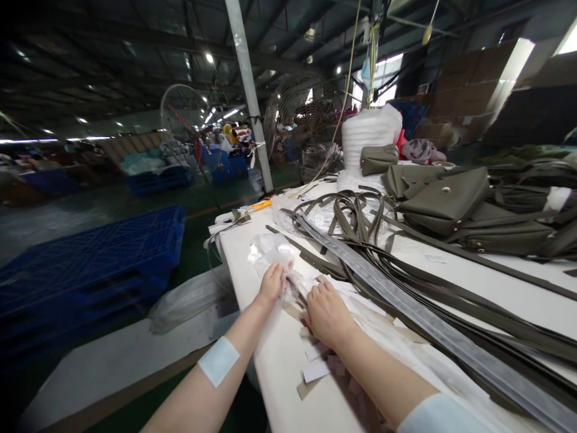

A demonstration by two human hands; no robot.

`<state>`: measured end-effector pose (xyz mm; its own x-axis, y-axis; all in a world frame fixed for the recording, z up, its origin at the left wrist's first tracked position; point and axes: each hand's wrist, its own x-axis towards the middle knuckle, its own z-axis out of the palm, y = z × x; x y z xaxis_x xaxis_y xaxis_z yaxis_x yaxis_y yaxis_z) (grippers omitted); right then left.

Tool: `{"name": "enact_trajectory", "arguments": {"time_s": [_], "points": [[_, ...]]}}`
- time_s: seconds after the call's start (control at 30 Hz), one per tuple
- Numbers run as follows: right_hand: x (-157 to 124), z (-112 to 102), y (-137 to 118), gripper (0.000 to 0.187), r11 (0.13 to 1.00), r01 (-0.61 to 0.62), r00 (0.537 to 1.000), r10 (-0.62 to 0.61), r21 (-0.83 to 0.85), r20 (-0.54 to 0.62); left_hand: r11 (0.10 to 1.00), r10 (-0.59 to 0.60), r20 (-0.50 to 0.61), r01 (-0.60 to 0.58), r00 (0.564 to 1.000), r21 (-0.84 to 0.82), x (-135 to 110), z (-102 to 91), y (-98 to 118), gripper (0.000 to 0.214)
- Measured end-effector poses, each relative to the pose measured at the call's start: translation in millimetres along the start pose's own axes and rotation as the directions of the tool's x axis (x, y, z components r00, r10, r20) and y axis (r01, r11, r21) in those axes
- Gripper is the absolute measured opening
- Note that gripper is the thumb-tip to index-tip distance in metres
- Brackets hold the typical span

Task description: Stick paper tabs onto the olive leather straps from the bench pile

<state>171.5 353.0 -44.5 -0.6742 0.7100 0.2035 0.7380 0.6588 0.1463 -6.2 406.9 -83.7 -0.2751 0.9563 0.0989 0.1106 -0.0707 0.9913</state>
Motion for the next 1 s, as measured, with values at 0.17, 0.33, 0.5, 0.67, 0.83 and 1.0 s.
{"name": "enact_trajectory", "arguments": {"time_s": [0.17,0.33,0.5,0.67,0.83,1.0], "points": [[-2,-3,-8,0.034,1.000,0.003,0.999,-0.004,0.010,0.049,0.995,0.071,0.047,-0.074,0.996,0.071,0,1.7,-5,0.037],[14,-5,-1,0.033,0.944,-0.261,0.962,0.237,0.204,0.134,0.982,0.094,0.061,-0.103,0.994,0.160,-5,2.5,-13,0.037],[42,0,3,0.028,0.839,-0.374,0.926,0.364,0.395,0.101,0.948,0.123,0.072,-0.139,0.990,0.286,-7,-0.5,-15,0.035],[60,9,2,0.016,0.717,-0.320,0.931,0.359,0.620,0.065,0.870,0.129,0.076,-0.149,0.989,0.470,-5,-1.9,-13,0.029],[54,24,10,0.035,0.481,-0.328,0.874,0.481,0.813,0.069,0.779,0.082,0.138,-0.150,0.987,0.609,-3,2.6,-11,0.025],[48,27,14,0.042,0.257,-0.264,0.805,0.590,0.930,0.066,0.694,0.048,0.149,-0.140,0.988,0.706,-2,9.1,-9,0.027]]}}
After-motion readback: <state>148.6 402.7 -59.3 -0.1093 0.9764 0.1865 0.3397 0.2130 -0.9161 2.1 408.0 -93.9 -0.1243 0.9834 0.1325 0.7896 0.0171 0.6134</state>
